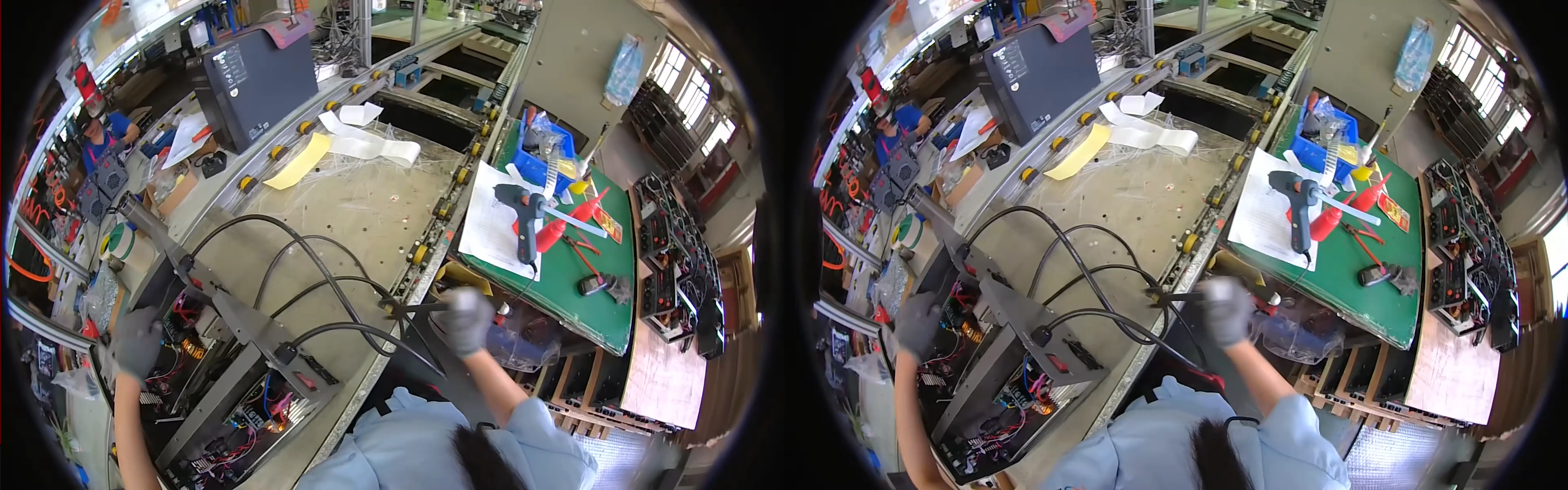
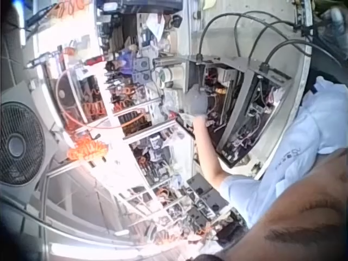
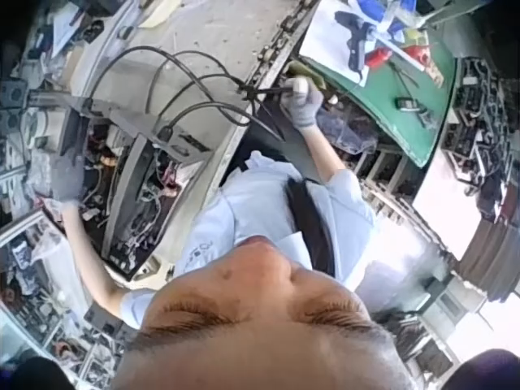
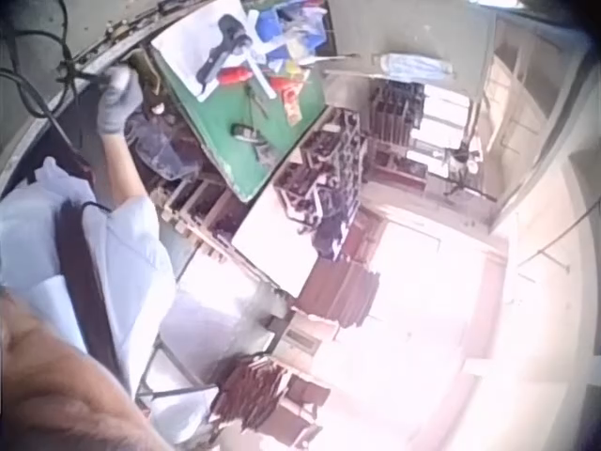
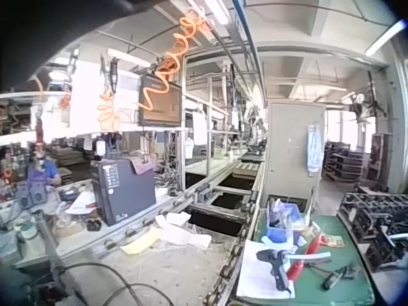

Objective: Assembling internal components and applying labels to electronic housing units on a conveyor line.

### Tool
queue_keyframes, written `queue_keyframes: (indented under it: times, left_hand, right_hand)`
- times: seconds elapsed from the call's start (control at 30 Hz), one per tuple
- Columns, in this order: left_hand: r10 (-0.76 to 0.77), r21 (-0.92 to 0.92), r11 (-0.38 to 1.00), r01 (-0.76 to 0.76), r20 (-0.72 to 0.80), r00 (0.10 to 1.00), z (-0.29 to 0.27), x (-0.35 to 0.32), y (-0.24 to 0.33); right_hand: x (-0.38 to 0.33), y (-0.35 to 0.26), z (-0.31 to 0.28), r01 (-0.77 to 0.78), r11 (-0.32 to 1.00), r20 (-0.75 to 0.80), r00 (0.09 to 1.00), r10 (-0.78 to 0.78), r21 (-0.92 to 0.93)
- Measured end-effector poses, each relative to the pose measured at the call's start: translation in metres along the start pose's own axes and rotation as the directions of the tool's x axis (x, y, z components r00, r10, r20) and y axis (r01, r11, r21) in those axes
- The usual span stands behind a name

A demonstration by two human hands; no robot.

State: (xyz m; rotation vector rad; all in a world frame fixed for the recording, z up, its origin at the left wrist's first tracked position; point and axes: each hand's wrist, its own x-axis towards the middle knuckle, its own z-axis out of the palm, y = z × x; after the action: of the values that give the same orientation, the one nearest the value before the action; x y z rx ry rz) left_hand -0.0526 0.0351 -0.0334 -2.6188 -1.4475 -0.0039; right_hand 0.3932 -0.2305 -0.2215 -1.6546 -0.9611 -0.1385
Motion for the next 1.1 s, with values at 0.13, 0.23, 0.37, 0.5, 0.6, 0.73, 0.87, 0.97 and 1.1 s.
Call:
queue_keyframes:
  times: [0.13,0.23,0.37,0.5,0.6,0.73,0.87,0.97,1.1]
  left_hand:
    - [-0.055,-0.057,0.998,0.034,-0.417,0.907,-0.016,-0.049,-0.017]
    - [-0.295,-0.476,0.878,0.059,-0.438,0.849,0.007,-0.022,-0.015]
    - [-0.469,-0.983,0.182,0.019,-0.069,0.881,-0.016,0.001,0.018]
    - [-0.468,-0.966,-0.218,-0.14,-0.022,0.883,0.002,0.005,0.001]
    - [-0.512,-0.921,-0.34,-0.189,0.013,0.859,-0.001,0.004,-0.001]
    - [-0.463,-0.969,-0.135,-0.207,-0.123,0.878,-0.007,0.016,-0.011]
    - [-0.504,-0.992,0.01,-0.123,-0.111,0.856,-0.014,0.022,0.014]
    - [-0.381,-0.976,0.207,-0.072,-0.148,0.913,-0.016,0.009,0.009]
    - [-0.275,-0.971,0.233,-0.048,-0.114,0.955,-0.024,0.012,0.026]
  right_hand:
    - [0.029,0.035,-0.139,-0.347,0.938,-0.605,0.743,0.285,0.016]
    - [0.016,0.16,-0.243,-0.179,0.95,-0.844,0.52,-0.131,-0.257]
    - [0.024,0.165,-0.253,-0.324,0.726,-0.634,0.355,0.688,0.607]
    - [0.042,0.168,-0.219,-0.611,0.784,-0.566,0.609,0.556,0.113]
    - [0.049,0.113,-0.19,-0.559,0.623,-0.677,0.733,0.063,-0.547]
    - [0.082,-0.043,-0.12,0.074,0.885,-0.627,0.678,-0.383,-0.46]
    - [0.126,-0.157,-0.031,0.442,0.888,-0.381,0.806,-0.454,-0.125]
    - [0.144,-0.238,0.055,0.619,0.758,0.099,0.757,-0.646,0.208]
    - [0.147,-0.324,0.153,0.473,0.634,0.501,0.389,-0.773,0.611]
